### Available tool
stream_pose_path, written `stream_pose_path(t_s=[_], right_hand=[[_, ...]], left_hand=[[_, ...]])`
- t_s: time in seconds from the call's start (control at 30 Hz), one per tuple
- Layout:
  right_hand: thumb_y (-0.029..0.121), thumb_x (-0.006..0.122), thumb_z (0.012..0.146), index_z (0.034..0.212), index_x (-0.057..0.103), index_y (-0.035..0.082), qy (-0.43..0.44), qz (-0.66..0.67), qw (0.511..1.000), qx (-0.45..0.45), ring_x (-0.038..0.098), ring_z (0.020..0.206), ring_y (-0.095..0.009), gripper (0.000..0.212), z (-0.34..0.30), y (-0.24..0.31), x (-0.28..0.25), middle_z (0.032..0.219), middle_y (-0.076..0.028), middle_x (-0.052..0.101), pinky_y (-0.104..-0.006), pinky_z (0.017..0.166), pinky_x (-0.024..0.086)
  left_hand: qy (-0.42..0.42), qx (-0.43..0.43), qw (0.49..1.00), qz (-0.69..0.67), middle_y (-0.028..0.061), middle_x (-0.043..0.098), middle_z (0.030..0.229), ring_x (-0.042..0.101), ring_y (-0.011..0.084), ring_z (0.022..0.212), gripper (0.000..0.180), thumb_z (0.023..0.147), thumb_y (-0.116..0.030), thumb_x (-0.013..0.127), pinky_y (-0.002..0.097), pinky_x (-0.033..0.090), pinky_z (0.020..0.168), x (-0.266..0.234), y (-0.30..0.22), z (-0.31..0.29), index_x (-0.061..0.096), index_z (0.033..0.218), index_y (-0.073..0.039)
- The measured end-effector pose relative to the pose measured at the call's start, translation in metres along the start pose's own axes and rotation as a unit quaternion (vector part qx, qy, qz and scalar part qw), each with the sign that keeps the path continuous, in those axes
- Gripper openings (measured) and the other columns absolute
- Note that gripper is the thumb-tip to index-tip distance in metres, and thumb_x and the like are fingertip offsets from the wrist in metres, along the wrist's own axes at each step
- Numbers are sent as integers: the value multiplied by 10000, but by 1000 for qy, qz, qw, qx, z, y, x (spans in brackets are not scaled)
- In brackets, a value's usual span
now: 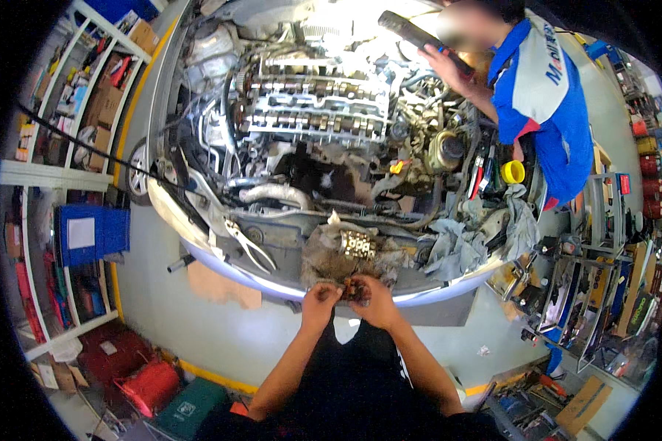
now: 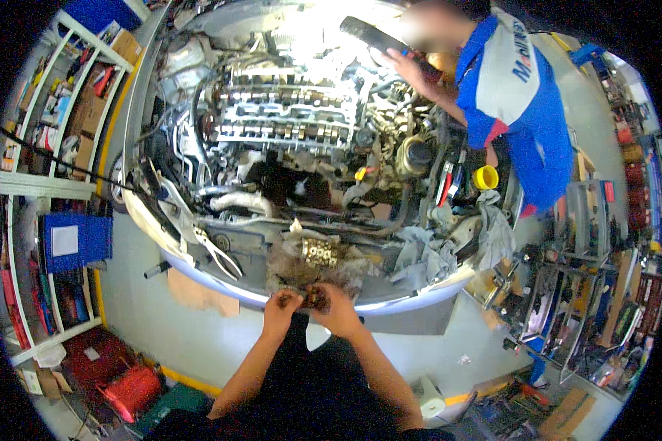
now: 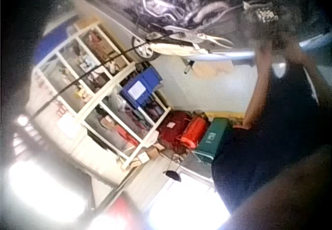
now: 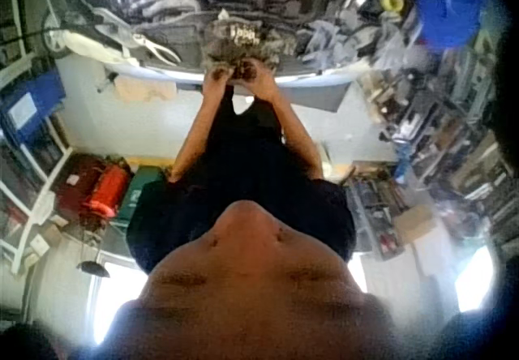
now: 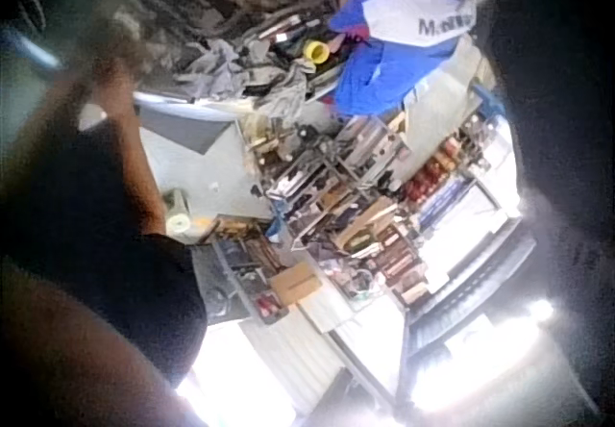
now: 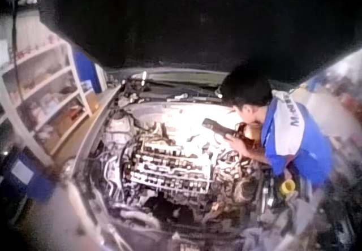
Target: The person cleans small metal engine components using a spray can and a white paper towel. They wipe the parts on a tray and then move to the car engine bay to wipe the components again while a coworker works on the engine.
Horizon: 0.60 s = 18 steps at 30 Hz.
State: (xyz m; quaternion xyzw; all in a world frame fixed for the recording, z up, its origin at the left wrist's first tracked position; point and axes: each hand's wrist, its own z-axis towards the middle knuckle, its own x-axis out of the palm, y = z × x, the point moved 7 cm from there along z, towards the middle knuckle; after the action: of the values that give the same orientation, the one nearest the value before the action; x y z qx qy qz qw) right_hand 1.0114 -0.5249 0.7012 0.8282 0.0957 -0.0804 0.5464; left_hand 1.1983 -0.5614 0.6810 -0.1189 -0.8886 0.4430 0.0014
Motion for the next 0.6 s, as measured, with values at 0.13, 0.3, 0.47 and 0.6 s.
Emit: stream_pose_path(t_s=[0.13,0.3,0.47,0.6], right_hand=[[129,891,818,1416,607,45,-29,-99,994,-37,724,1108,-376,667,1,10,5,1284,-199,691,-463,947,604],[173,866,822,1428,590,50,-36,-160,986,-10,651,1184,-474,677,-5,5,12,1292,-227,656,-533,1010,558],[168,839,844,1462,530,16,-21,-202,979,-3,663,1160,-485,708,-2,13,20,1311,-252,640,-557,976,570],[173,814,858,1446,539,21,-38,-202,976,-72,691,1135,-468,667,-5,7,33,1337,-250,635,-540,947,592]], left_hand=[[-2,-5,999,38,44,740,969,663,119,888,177,994,-142,812,297,540,839,-3,3,-1,708,1080,-28],[10,46,996,75,86,736,1051,706,169,948,233,1019,-147,785,334,564,860,2,-10,-3,652,1164,-22],[21,60,994,90,66,691,1080,684,177,990,182,1040,-99,735,333,557,844,-8,-4,9,619,1165,-36],[46,44,998,8,31,633,1061,606,142,1039,150,1037,-95,695,305,510,930,-16,12,19,589,1139,-63]])
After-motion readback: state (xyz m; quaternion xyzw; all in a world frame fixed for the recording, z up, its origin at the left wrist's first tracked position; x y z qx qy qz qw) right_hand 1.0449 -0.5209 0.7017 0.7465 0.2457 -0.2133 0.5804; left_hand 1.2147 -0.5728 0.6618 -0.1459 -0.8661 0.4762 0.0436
